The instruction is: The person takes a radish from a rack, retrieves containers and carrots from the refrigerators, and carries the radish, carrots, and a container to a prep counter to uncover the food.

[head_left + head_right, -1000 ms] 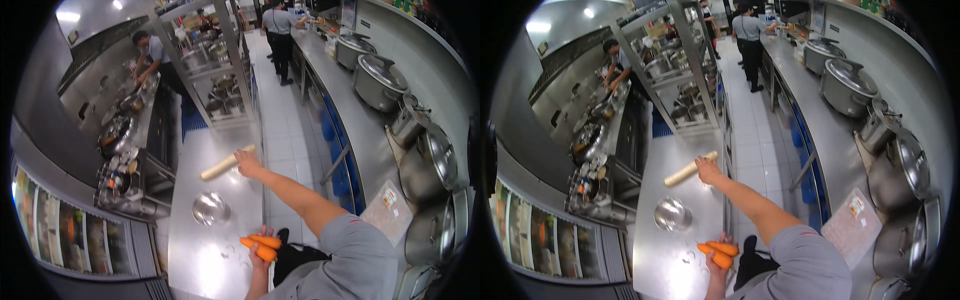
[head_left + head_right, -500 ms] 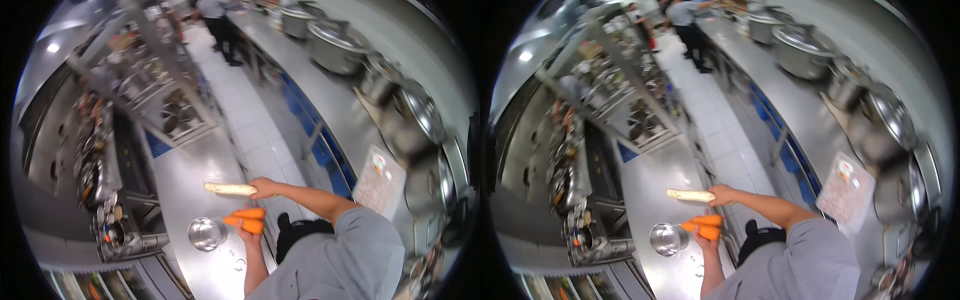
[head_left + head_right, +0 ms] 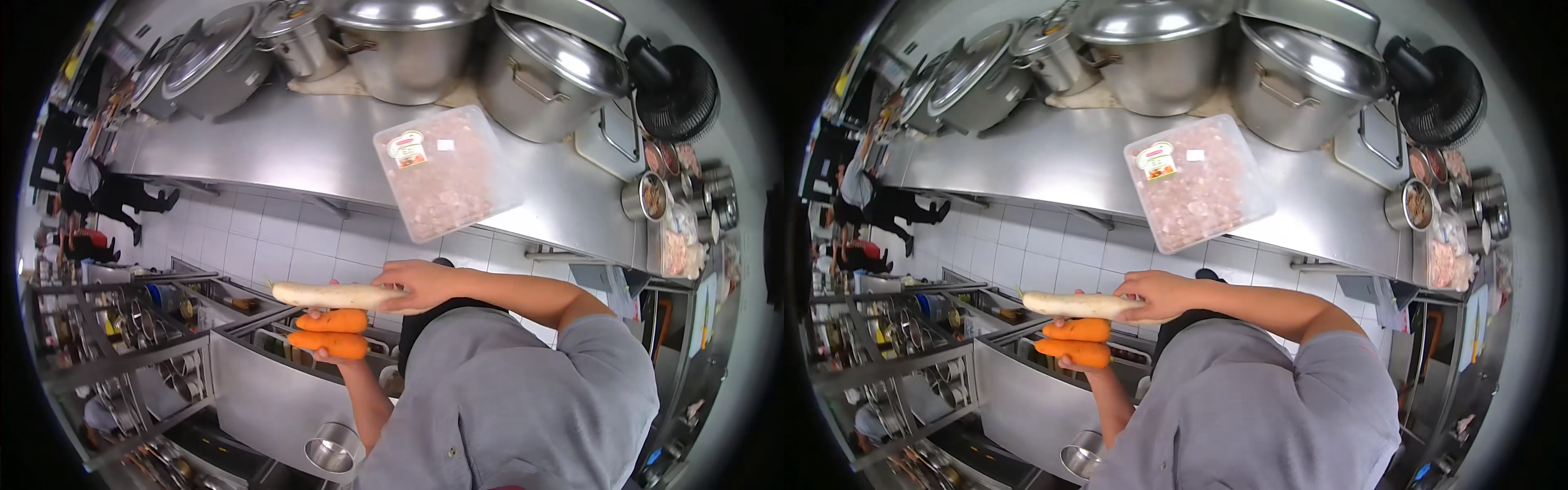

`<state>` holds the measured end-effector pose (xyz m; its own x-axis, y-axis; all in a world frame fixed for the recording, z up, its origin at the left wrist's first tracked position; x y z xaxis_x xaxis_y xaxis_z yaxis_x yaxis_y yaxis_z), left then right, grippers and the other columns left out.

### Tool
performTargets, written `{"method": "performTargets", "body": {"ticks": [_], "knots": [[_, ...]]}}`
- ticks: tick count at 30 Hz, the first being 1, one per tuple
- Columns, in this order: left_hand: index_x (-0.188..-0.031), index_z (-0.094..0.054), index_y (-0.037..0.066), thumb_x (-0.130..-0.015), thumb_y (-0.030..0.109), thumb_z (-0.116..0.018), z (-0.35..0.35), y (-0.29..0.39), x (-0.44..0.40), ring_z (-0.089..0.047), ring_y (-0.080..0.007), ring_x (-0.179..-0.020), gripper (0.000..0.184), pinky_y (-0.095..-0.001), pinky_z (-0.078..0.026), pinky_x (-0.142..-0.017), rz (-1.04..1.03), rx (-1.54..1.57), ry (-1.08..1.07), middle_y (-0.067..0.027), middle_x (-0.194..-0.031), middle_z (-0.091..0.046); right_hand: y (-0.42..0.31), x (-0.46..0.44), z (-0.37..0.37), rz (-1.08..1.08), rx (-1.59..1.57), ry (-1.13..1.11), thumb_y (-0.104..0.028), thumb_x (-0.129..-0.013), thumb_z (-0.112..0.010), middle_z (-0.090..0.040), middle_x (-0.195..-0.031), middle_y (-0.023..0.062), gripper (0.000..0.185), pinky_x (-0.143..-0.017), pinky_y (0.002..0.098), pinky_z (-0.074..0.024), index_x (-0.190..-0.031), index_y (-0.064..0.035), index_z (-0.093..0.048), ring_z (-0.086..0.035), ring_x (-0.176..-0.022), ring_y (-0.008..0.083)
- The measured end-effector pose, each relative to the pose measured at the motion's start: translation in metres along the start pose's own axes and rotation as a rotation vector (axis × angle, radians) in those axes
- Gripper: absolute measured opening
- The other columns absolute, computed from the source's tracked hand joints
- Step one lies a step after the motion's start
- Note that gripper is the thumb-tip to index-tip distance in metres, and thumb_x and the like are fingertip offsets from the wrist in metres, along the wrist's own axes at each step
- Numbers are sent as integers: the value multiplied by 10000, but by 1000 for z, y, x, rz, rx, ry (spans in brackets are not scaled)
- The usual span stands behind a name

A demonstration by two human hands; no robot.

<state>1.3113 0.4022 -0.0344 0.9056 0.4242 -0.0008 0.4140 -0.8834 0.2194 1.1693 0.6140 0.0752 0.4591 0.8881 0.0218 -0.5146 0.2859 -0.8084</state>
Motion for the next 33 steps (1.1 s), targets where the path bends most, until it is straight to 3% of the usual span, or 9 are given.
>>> {"method": "performTargets", "body": {"ticks": [1,3,6,8,11,17,20,26,33], "knots": [[-1240,-499,178,-708,289,-766,-13,-10,-7,-348,-368,-1374,606,-577,-266,-1149,12,16,1,-174,-1447,-397,6,17,3,-14,-13,16,-443,-848,-676,-602,-1001,118,495,-819,426,-494,-1070,-7,-595,-613,-934,304],[-1207,-511,176,-695,330,-797,-91,-33,-27,-288,-378,-1419,607,-589,-173,-1182,186,-131,-286,-204,-1492,-334,35,51,0,-281,-809,290,-496,-897,-638,-603,-1052,68,513,-851,373,-482,-1100,-27,-599,-605,-963,220],[-1181,-510,170,-684,365,-809,-99,-41,-35,-234,-392,-1445,611,-607,-130,-1185,218,-144,-241,-214,-1492,-329,108,99,-23,-639,-1098,488,-465,-913,-646,-585,-1128,37,484,-918,349,-450,-1151,-50,-569,-564,-1044,164],[-1160,-516,157,-695,333,-791,-112,-50,-40,-243,-385,-1442,568,-605,-122,-1184,179,-160,-194,-203,-1449,-391,132,118,-26,-889,-1572,832,-439,-923,-643,-523,-1293,76,536,-994,359,-426,-1293,-91,-475,-514,-1173,207],[-1144,-518,141,-706,292,-773,-113,-56,-40,-251,-380,-1433,529,-586,-131,-1181,90,-172,-90,-202,-1405,-449,166,106,-20,-619,-1771,1011,-403,-900,-685,-482,-1328,68,561,-1011,382,-418,-1315,-114,-442,-474,-1220,208],[-1177,-498,176,-676,351,-777,-103,-44,-26,-293,-382,-1402,600,-553,-328,-1097,4,-324,71,-230,-1435,-381,155,92,-10,-709,-1812,1142,-342,-886,-715,-580,-1176,22,498,-959,385,-447,-1276,-129,-490,-549,-1076,179],[-1203,-478,181,-704,400,-760,-98,-35,-27,-325,-427,-1373,614,-583,-370,-1058,-38,-385,144,-262,-1472,-335,145,108,4,-554,-1706,965,-308,-909,-648,-539,-1307,55,469,-1006,417,-415,-1297,-109,-476,-523,-1183,208],[-1188,-498,176,-671,410,-742,-72,6,-74,-352,-437,-1356,619,-569,-382,-1052,-129,-312,207,-271,-1467,-343,110,97,43,-480,-1673,1091,-318,-871,-621,-408,-1466,66,667,-1131,499,-310,-1448,-129,-345,-391,-1354,260],[-1205,-502,131,-655,382,-734,-58,103,-179,-311,-460,-1380,648,-594,-354,-1079,-28,-188,98,-302,-1463,-335,24,18,40,-565,-1513,1287,-234,-907,-551,-394,-1486,111,622,-1108,511,-374,-1474,-134,-315,-383,-1378,296]]}}
Point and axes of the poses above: each hand's wrist, its own x-axis away from the middle knuckle, its own z-axis out of the back of the hand, y = z × x, the point moved 1 cm from there along -x, towards the middle knuckle
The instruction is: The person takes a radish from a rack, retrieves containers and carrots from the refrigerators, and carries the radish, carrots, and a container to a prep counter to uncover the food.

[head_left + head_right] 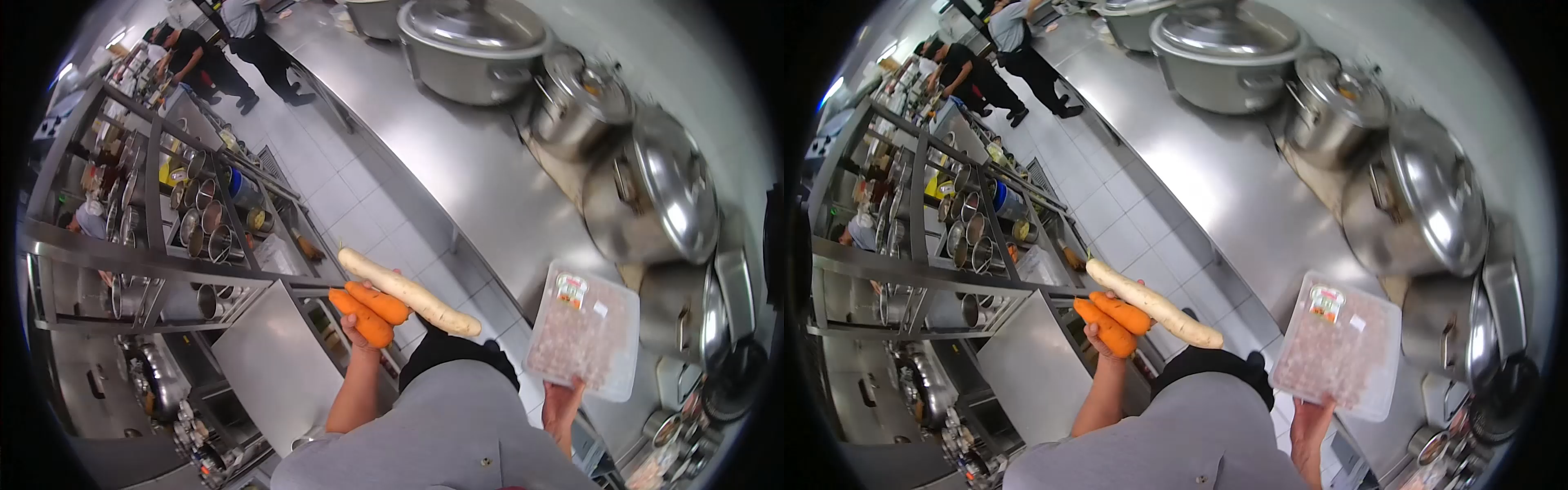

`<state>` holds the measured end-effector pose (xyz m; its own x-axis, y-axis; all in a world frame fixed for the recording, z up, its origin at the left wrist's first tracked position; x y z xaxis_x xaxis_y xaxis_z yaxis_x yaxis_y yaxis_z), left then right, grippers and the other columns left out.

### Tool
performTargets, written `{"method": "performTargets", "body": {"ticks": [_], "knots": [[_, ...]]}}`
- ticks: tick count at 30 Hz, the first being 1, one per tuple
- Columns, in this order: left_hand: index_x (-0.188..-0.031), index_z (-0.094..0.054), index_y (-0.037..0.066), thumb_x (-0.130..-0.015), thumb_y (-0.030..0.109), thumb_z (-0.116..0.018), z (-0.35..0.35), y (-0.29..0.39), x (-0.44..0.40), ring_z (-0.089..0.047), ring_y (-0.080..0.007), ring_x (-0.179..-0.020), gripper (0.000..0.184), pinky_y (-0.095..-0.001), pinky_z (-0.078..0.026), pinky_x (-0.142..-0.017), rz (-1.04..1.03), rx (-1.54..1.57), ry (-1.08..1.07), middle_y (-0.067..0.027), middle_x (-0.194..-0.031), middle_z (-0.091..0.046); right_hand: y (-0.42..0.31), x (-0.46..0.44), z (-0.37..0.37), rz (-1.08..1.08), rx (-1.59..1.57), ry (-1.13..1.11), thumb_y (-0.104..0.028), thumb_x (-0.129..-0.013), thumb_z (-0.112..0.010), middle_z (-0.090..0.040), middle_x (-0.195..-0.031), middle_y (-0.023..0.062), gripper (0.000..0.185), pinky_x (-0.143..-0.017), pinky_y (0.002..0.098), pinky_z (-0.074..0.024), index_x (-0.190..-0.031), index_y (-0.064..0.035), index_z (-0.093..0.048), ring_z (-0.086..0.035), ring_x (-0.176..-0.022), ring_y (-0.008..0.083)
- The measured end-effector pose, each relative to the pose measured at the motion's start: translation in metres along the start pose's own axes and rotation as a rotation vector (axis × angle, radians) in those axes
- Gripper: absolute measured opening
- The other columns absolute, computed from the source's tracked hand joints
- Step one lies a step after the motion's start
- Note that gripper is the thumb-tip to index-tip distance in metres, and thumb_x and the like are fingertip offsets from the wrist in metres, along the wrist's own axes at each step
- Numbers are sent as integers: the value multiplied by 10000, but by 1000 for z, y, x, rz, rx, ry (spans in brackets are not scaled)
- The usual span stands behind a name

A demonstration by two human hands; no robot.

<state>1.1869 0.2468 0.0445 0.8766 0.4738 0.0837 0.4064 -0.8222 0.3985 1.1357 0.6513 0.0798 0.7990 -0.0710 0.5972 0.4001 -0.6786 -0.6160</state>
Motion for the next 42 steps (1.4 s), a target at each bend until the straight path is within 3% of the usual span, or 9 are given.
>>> {"method": "performTargets", "body": {"ticks": [5,8,12,15,16,23,27,35,42], "knots": [[-1331,-478,149,-656,402,-736,19,89,-77,-310,-460,-1381,766,-601,-344,-1083,-7,-4,-125,-319,-1508,-255,44,-9,-70,51,87,-130,-224,-889,-553,-426,-1456,111,597,-1071,527,-415,-1444,-129,-354,-423,-1345,303],[-1414,-424,157,-678,417,-715,24,136,-110,-416,-443,-1313,833,-613,-367,-1057,-88,-15,-172,-302,-1508,-263,78,-22,-129,-59,52,-121,-247,-856,-578,-484,-1392,115,586,-1003,519,-482,-1398,-118,-394,-509,-1261,311],[-1409,-461,176,-682,515,-689,36,200,-149,-388,-443,-1337,834,-541,-328,-1101,-330,-100,-107,-337,-1503,-256,147,-62,-247,-234,132,-303,-266,-829,-596,-493,-1380,123,622,-989,533,-483,-1395,-107,-391,-513,-1251,318],[-1407,-468,178,-676,533,-691,31,229,-156,-372,-451,-1346,843,-544,-329,-1100,-401,-124,-138,-341,-1500,-263,181,-99,-301,-396,159,-394,-247,-821,-591,-491,-1379,125,634,-986,547,-476,-1404,-112,-382,-510,-1251,326],[-1418,-465,205,-685,578,-650,43,239,-164,-336,-503,-1355,843,-607,-288,-1097,-414,-164,-77,-325,-1500,-290,190,-108,-316,-399,159,-402,-247,-821,-591,-491,-1379,125,634,-986,547,-476,-1404,-112,-382,-510,-1251,326],[-1330,-517,222,-661,472,-720,43,310,-207,-350,-456,-1359,742,-598,-252,-1124,-602,-201,-4,-269,-1472,-362,310,-215,-499,-605,308,-649,-189,-820,-569,-489,-1364,148,614,-966,574,-468,-1394,-83,-378,-507,-1248,330],[-1301,-499,190,-674,411,-740,41,366,-272,-379,-407,-1347,707,-557,-296,-1105,-716,-273,45,-241,-1502,-321,384,-255,-662,-689,291,-717,-174,-840,-564,-487,-1361,150,582,-957,570,-473,-1385,-81,-384,-514,-1240,327],[-1214,-477,195,-675,435,-732,44,428,-398,-416,-445,-1301,643,-554,-338,-1073,-782,-153,83,-257,-1460,-373,480,-330,-853,-587,409,-877,-258,-822,-627,-571,-1260,97,488,-934,492,-483,-1264,-100,-492,-557,-1168,270],[-1211,-513,176,-655,428,-739,139,533,-522,-348,-443,-1361,651,-573,-327,-1074,-716,-71,87,-265,-1470,-355,558,-374,-961,-534,416,-751,-238,-819,-630,-554,-1269,130,493,-930,523,-498,-1261,-80,-478,-561,-1166,300]]}}
Point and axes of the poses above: each hand's wrist, its own x-axis away from the middle knuckle, its own z-axis out of the back of the hand, y = z × x, the point moved 1 cm from there along -x, towards the middle knuckle
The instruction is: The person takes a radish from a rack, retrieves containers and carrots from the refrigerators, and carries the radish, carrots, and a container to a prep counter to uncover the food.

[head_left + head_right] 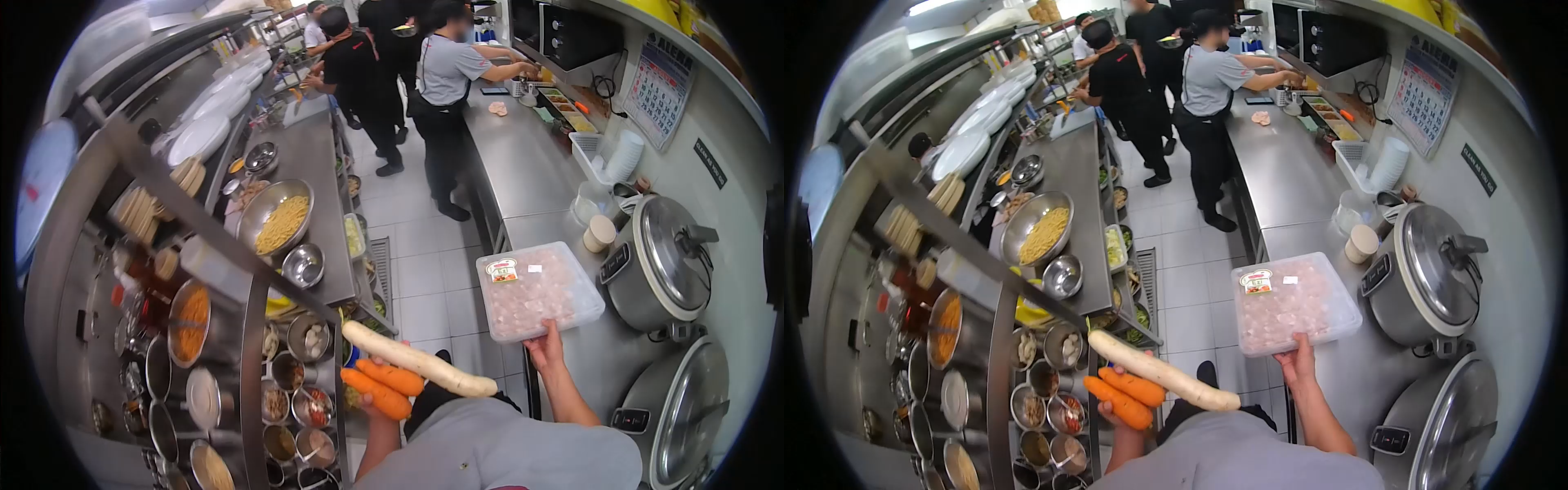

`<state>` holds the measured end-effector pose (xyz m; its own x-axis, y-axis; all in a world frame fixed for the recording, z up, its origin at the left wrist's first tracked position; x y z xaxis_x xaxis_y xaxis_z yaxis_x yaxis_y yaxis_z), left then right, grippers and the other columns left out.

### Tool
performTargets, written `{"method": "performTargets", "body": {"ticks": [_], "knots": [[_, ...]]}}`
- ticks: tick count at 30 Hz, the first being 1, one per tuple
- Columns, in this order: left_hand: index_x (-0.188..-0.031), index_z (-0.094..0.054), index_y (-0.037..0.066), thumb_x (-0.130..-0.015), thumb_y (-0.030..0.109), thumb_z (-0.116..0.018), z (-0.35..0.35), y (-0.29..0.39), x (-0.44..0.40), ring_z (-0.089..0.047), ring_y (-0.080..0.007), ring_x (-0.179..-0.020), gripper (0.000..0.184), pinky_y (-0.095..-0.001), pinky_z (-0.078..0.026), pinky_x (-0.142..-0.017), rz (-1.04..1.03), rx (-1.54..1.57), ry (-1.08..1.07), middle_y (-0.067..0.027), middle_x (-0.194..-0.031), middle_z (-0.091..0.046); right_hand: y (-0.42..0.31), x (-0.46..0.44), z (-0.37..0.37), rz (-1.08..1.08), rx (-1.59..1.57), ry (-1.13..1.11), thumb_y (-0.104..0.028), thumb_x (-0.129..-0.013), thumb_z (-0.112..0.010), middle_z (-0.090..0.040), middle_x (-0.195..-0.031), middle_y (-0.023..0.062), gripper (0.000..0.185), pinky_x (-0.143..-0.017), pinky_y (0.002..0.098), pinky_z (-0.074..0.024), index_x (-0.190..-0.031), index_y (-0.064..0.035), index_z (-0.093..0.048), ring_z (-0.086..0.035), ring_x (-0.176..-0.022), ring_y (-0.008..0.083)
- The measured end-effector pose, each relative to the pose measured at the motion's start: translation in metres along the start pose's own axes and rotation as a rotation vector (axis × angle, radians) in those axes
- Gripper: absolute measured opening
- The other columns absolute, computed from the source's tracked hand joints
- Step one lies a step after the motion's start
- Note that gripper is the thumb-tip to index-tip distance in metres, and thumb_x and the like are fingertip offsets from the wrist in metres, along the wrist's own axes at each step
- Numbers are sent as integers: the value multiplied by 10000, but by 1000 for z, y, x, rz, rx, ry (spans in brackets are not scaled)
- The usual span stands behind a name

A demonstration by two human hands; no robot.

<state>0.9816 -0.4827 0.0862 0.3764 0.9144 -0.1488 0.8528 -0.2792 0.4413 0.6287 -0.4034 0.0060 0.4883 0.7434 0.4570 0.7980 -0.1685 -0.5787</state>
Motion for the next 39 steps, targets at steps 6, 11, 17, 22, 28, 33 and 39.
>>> {"method": "performTargets", "body": {"ticks": [6,11,17,22,28,33,39], "knots": [[-1193,-492,185,-669,410,-755,13,10,-186,-392,-458,-1313,628,-589,-359,-1048,157,75,-153,-254,-1475,-349,-12,-52,-47,90,-62,84,-233,-828,-612,-527,-1323,128,558,-971,546,-473,-1338,-86,-439,-534,-1215,328],[-1208,-490,165,-677,354,-768,-2,7,-307,-296,-454,-1386,628,-611,-266,-1112,246,175,-254,-235,-1491,-337,-17,-100,-85,127,-143,175,-218,-848,-597,-510,-1353,133,558,-1002,551,-447,-1357,-83,-410,-510,-1251,319],[-1225,-492,158,-672,365,-778,44,-30,-427,-267,-419,-1418,656,-609,-187,-1151,342,279,-278,-229,-1470,-379,-34,-196,-125,119,-161,203,-216,-875,-579,-516,-1352,132,542,-1002,552,-443,-1365,-78,-394,-516,-1253,311],[-1224,-500,166,-679,405,-767,26,-62,-499,-318,-416,-1393,652,-608,-212,-1141,348,126,-140,-223,-1447,-411,-56,-287,-161,115,-199,176,-196,-891,-555,-518,-1357,141,525,-993,536,-459,-1371,-66,-386,-544,-1229,301],[-1243,-522,233,-678,406,-776,30,-91,-597,-303,-483,-1379,643,-616,-207,-1140,438,107,-179,-225,-1491,-361,-90,-384,-172,97,-252,188,-183,-887,-536,-522,-1349,164,554,-1015,550,-458,-1388,-28,-358,-557,-1217,319],[-1252,-525,239,-671,396,-785,41,-120,-670,-280,-510,-1382,656,-634,-185,-1136,476,93,-222,-240,-1498,-349,-105,-432,-186,164,-246,307,-223,-878,-584,-532,-1343,141,564,-1038,515,-453,-1377,-46,-390,-551,-1226,309],[-1220,-512,237,-655,427,-788,27,-158,-757,-243,-556,-1377,657,-658,-199,-1116,701,148,-268,-273,-1505,-308,-113,-461,-206,261,-295,460,-201,-884,-553,-539,-1340,156,559,-1032,488,-461,-1390,-29,-391,-558,-1214,307]]}}
Point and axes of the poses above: each hand's wrist, its own x-axis away from the middle knuckle, its own z-axis out of the back of the hand, y = z × x, the point moved 1 cm from there along -x, towards the middle knuckle
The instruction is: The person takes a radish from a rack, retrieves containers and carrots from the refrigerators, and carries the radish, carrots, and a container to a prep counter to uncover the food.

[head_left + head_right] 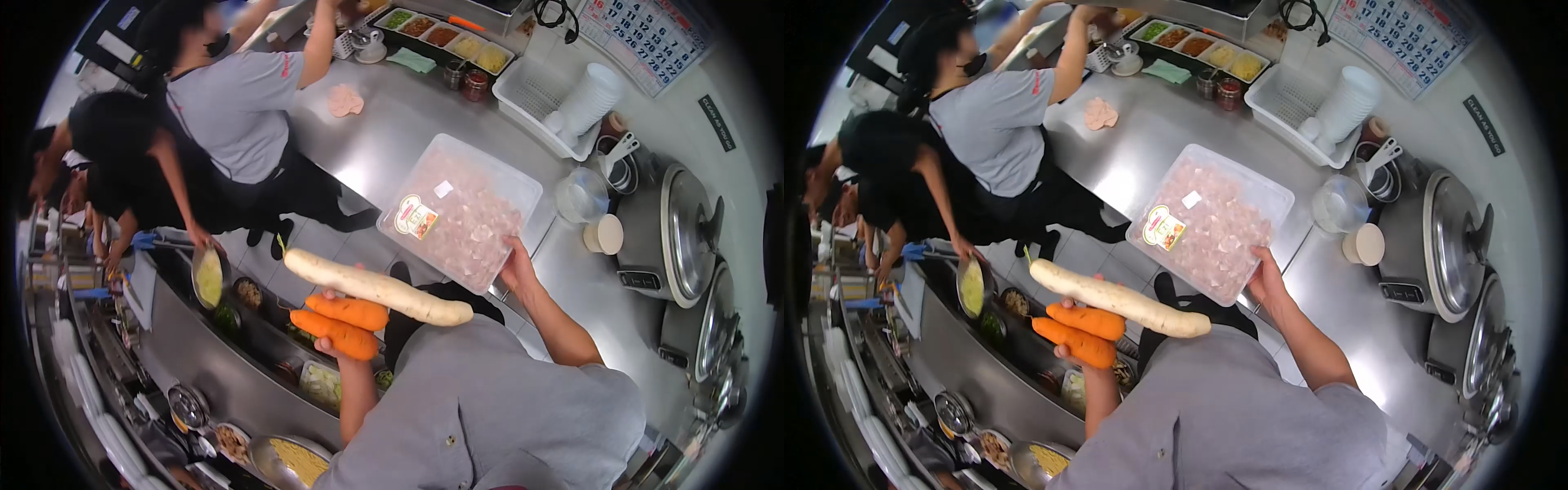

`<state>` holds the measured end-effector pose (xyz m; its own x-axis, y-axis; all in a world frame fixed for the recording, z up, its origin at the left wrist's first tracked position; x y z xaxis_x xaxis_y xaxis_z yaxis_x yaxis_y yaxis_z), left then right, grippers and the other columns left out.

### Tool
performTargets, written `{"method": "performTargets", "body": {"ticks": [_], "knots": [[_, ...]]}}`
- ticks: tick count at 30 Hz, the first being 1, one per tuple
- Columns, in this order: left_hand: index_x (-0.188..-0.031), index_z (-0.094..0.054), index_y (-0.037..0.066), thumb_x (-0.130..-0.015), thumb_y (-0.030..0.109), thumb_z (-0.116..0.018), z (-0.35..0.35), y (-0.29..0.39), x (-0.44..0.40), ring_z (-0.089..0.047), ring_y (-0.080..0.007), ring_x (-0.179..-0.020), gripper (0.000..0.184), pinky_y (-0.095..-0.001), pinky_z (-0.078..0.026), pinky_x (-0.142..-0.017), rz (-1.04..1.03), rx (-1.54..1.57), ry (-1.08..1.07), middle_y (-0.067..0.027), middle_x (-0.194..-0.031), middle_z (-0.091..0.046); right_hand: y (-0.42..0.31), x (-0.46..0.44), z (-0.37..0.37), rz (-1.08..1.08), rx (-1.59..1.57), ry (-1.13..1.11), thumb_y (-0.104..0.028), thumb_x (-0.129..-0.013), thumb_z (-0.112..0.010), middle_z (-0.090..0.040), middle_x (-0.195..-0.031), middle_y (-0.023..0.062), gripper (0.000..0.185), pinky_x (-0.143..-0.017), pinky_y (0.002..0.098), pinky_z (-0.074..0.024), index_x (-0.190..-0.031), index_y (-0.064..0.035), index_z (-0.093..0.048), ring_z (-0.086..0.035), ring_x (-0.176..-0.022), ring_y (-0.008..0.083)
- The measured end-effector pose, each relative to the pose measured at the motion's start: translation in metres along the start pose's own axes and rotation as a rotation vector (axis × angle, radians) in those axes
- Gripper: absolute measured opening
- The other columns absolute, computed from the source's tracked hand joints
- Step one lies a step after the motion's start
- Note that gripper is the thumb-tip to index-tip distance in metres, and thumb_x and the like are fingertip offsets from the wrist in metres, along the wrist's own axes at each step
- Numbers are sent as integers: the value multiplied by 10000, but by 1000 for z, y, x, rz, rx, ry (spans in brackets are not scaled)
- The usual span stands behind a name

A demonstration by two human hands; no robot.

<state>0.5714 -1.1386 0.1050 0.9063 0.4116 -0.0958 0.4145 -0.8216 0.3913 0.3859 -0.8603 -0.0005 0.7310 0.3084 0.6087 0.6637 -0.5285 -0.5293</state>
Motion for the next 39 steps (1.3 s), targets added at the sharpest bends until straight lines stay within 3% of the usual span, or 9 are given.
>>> {"method": "performTargets", "body": {"ticks": [12,15,19,23,25,29,31,34,39], "knots": [[-1205,-497,224,-667,421,-800,27,30,-140,-276,-559,-1358,648,-639,-198,-1132,224,-8,-210,-265,-1497,-308,-28,-26,14,5,609,284,-445,-928,-592,-640,-1174,156,618,-893,432,-535,-1320,22,-491,-645,-1054,262],[-1196,-517,227,-653,408,-827,21,24,-158,-253,-523,-1386,650,-632,-175,-1143,253,-12,-223,-251,-1494,-313,-30,-22,14,44,988,429,-528,-862,-640,-711,-867,148,564,-619,385,-553,-978,23,-669,-703,-766,234],[-1204,-509,223,-652,360,-834,2,-3,-176,-191,-395,-1455,655,-600,-83,-1179,198,23,-231,-234,-1495,-317,-71,-14,14,91,1347,538,-515,-846,-647,-652,-607,151,530,-623,369,-543,-675,-17,-596,-699,-668,254],[-1213,-503,218,-644,366,-839,6,-21,-190,-181,-448,-1443,677,-596,-97,-1176,267,4,-251,-248,-1508,-302,-102,-30,18,312,1511,591,-375,-825,-700,-674,-815,184,404,-776,408,-530,-849,21,-626,-675,-815,330],[-1218,-503,220,-643,371,-839,-1,-37,-193,-181,-459,-1439,683,-596,-100,-1174,263,-12,-271,-256,-1507,-301,-107,-52,30,812,1666,585,-304,-805,-734,-594,-1143,229,452,-903,410,-495,-1060,42,-595,-602,-1060,341],[-1237,-503,192,-679,286,-820,-22,-48,-206,-150,-498,-1434,648,-604,-53,-1174,352,65,-374,-234,-1551,-242,-132,-80,13,685,1761,465,-279,-760,-782,-469,-1301,223,597,-975,424,-460,-1199,40,-532,-512,-1169,374],[-1248,-506,184,-693,242,-814,-31,-54,-216,-120,-490,-1444,638,-590,-39,-1177,396,110,-416,-215,-1570,-217,-147,-88,4,364,1854,434,-289,-709,-825,-482,-1273,199,659,-965,431,-471,-1203,31,-528,-524,-1135,381],[-1217,-508,185,-666,398,-801,-30,-60,-226,-222,-402,-1444,659,-616,-78,-1175,361,-12,-424,-276,-1487,-327,-154,-93,3,347,1877,424,-282,-661,-856,-506,-1227,194,699,-952,429,-480,-1199,24,-533,-540,-1108,377],[-1214,-494,184,-661,360,-814,-18,-58,-226,-236,-401,-1436,662,-603,-75,-1179,392,17,-298,-265,-1499,-314,-158,-104,-9,389,1974,300,-284,-682,-825,-552,-1182,198,626,-938,449,-481,-1165,15,-560,-549,-1100,387]]}}
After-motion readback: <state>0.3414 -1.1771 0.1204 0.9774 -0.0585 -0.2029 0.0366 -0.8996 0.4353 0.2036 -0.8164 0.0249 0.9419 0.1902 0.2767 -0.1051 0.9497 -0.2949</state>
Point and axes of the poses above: each hand's wrist, its own x-axis away from the middle knuckle, its own z-axis out of the back of the hand, y = z × x, the point moved 1 cm from there along -x, towards the middle knuckle
